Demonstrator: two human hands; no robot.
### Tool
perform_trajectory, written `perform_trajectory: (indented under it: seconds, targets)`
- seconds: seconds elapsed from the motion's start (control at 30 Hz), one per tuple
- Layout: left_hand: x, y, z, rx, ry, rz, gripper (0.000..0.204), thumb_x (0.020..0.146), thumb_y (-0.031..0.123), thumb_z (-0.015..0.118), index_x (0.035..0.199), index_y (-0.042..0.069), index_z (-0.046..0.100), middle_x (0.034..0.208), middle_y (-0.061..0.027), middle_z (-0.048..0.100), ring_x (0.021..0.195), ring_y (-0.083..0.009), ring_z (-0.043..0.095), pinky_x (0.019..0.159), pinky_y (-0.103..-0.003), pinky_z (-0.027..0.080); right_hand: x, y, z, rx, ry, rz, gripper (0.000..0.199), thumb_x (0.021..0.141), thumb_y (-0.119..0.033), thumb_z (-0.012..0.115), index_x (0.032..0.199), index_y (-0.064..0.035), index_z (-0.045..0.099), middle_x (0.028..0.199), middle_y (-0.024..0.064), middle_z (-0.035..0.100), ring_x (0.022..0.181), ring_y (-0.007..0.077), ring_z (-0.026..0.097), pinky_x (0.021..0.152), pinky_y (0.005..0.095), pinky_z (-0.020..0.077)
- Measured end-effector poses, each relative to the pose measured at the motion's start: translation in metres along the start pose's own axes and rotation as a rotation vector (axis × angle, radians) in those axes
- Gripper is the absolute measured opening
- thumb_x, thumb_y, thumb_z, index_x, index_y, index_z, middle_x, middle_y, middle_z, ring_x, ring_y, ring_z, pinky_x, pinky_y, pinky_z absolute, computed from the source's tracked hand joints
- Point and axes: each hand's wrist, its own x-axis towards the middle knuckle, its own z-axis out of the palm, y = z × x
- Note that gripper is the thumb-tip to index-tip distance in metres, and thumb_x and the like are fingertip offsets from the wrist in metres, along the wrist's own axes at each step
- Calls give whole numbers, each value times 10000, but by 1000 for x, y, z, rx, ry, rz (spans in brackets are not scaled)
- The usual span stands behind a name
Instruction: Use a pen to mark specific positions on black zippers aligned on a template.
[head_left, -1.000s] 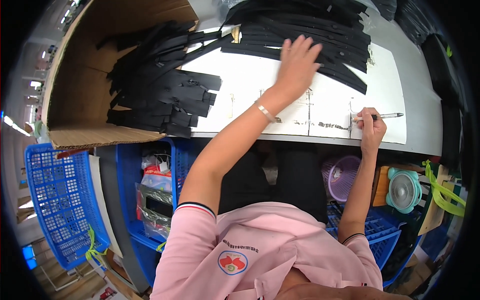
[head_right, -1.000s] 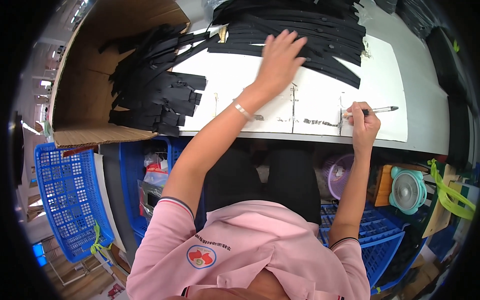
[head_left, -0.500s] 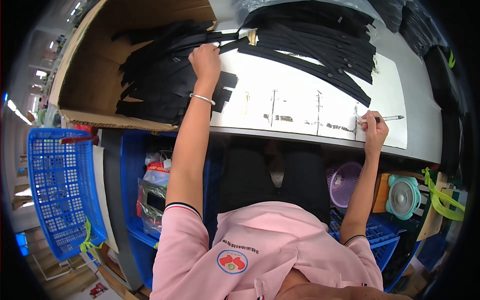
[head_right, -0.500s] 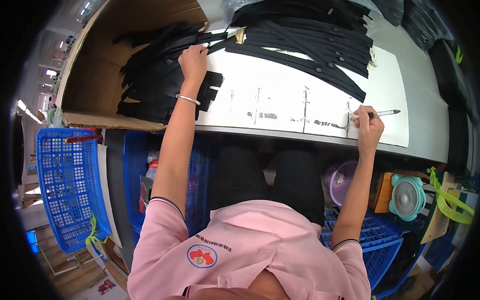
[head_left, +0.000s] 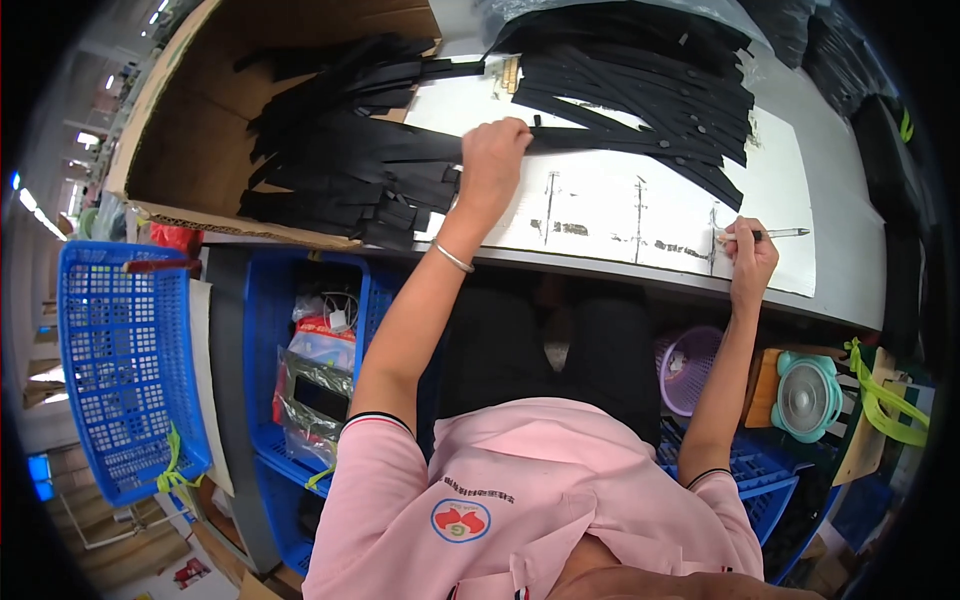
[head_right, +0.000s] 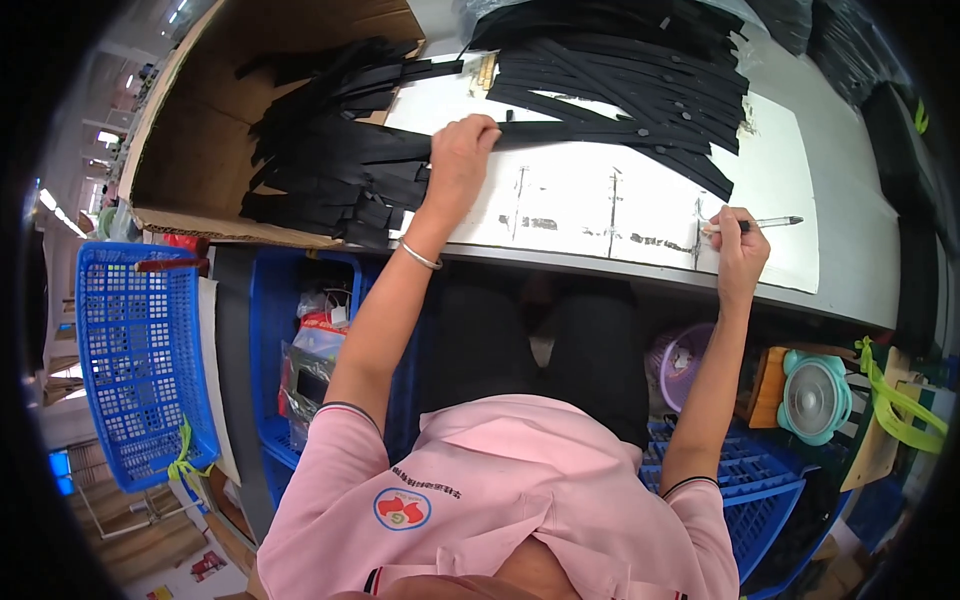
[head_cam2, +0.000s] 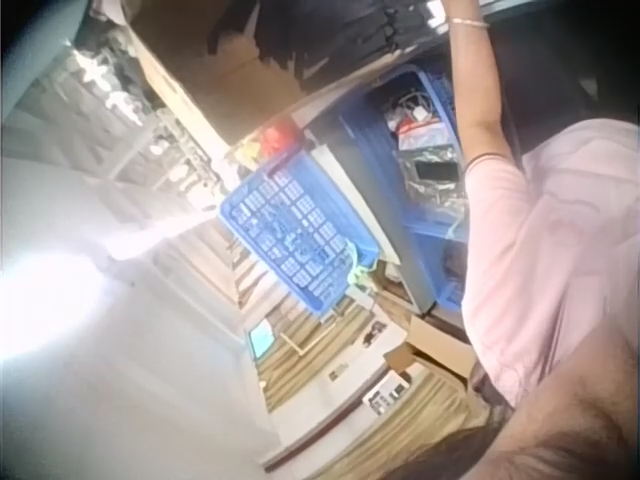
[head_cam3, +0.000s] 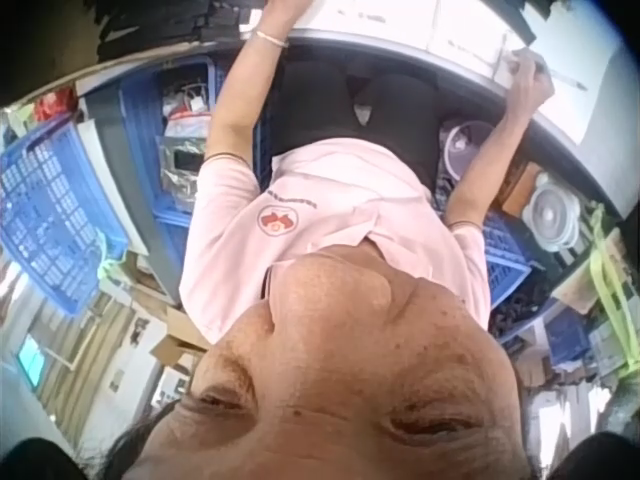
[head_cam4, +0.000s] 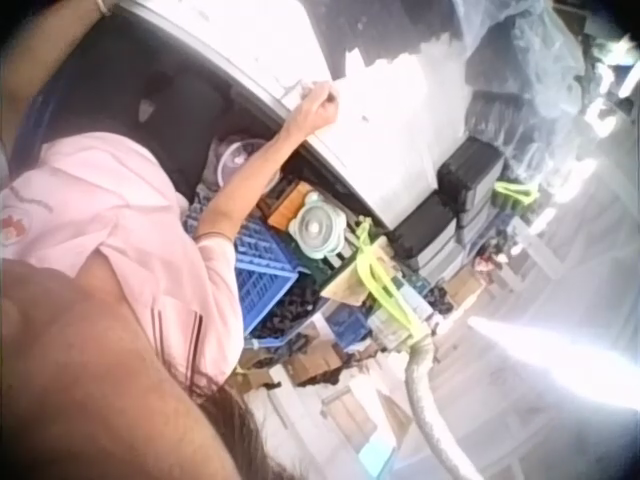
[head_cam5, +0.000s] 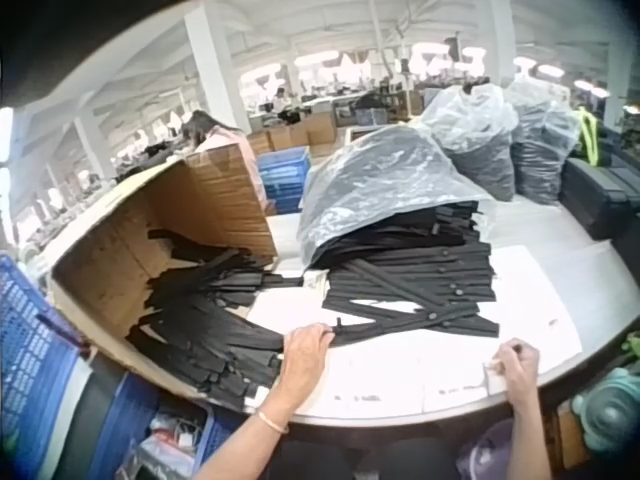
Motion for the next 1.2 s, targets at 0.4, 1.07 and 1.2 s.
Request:
perform_trajectory:
  seconds: [0.4,1.07,1.2]
  targets:
    - [-32,100,37,-122,-27,158,230,798,-64,681,974,67,752,927,-59,672,914,-258,621,898,-388,446,-6,-3,-5,-14,108,3,210,1037,-203,637,941,-36,721,809,-1,674,665,24,519,582,183,388]
    - [-89,129,9,39,-299,8,479,995,258,643,1417,39,580,1510,-85,518,1469,-277,381,1188,-668,114,-58,14,-28,-987,113,-544,338,1018,-151,630,1356,-141,639,1361,8,673,1319,215,577,1220,488,282]
    - [-103,112,-10,128,-301,-94,552,984,313,656,1458,53,546,1565,-86,473,1509,-297,333,1191,-691,44,-59,19,-27,-965,114,-544,319,1047,-182,588,1359,-127,629,1357,15,674,1336,233,559,1222,485,291]
